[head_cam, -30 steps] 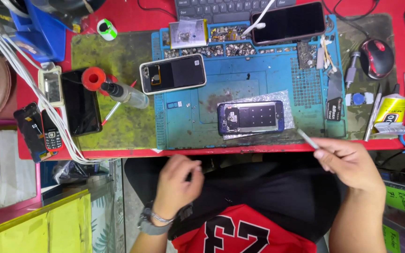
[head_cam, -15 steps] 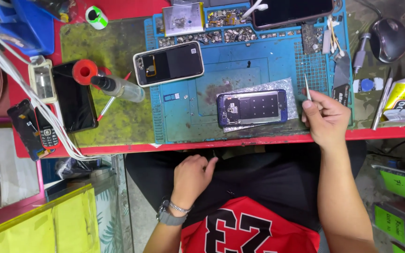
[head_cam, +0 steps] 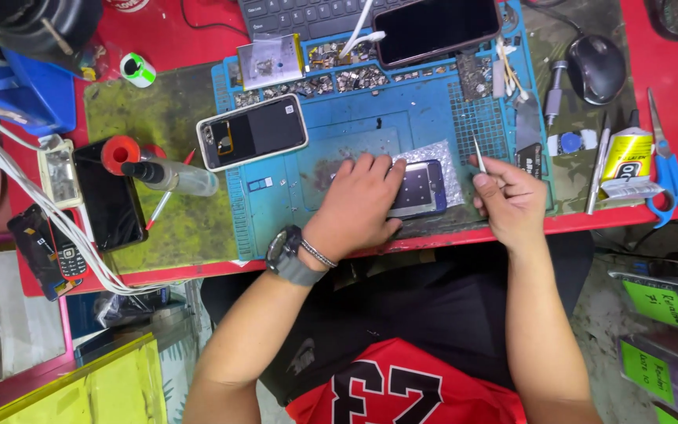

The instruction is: Using a thin metal tool to scrape away excess adhesive from the frame of a mobile phone.

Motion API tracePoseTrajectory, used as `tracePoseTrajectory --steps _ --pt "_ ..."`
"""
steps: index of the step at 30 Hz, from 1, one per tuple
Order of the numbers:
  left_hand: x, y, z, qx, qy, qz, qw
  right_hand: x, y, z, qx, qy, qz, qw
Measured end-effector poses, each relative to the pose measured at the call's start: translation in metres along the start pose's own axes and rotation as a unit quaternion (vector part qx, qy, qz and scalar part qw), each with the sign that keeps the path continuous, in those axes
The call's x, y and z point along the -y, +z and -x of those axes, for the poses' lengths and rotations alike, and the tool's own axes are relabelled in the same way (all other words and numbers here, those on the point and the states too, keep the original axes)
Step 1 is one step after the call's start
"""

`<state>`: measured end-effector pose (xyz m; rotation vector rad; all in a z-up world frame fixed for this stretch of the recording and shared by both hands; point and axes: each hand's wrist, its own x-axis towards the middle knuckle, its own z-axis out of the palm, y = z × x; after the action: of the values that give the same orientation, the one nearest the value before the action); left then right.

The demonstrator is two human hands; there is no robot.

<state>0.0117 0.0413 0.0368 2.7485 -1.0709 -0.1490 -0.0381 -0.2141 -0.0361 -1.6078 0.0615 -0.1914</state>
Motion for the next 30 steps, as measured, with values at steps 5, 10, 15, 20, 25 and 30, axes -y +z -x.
tracePoseTrajectory --steps 5,10,15,20,25,30 --pt "0.006 0.006 -0.009 0.013 -0.034 0.029 0.999 0.001 0.000 -0.001 0.012 -0.007 -0.006 1.000" --pt "0.001 0.004 -0.008 0.001 -0.072 0.094 0.993 -0.004 -0.003 0.000 0.013 -0.008 -0.016 1.000" --pt "0.003 0.005 -0.016 0.040 -0.077 0.098 0.991 -0.005 -0.004 0.001 0.010 -0.006 -0.019 1.000" --pt "0.003 -0.002 -0.017 0.058 -0.081 0.094 0.991 -0.008 -0.005 0.000 0.009 -0.015 -0.022 1.000" --pt "0.003 0.008 -0.015 0.035 -0.073 0.072 0.994 -0.002 -0.002 -0.001 0.018 -0.026 -0.019 0.999" --pt "-0.005 0.008 -0.014 0.017 -0.100 0.099 0.990 0.006 0.002 -0.001 0.008 -0.030 -0.006 1.000"
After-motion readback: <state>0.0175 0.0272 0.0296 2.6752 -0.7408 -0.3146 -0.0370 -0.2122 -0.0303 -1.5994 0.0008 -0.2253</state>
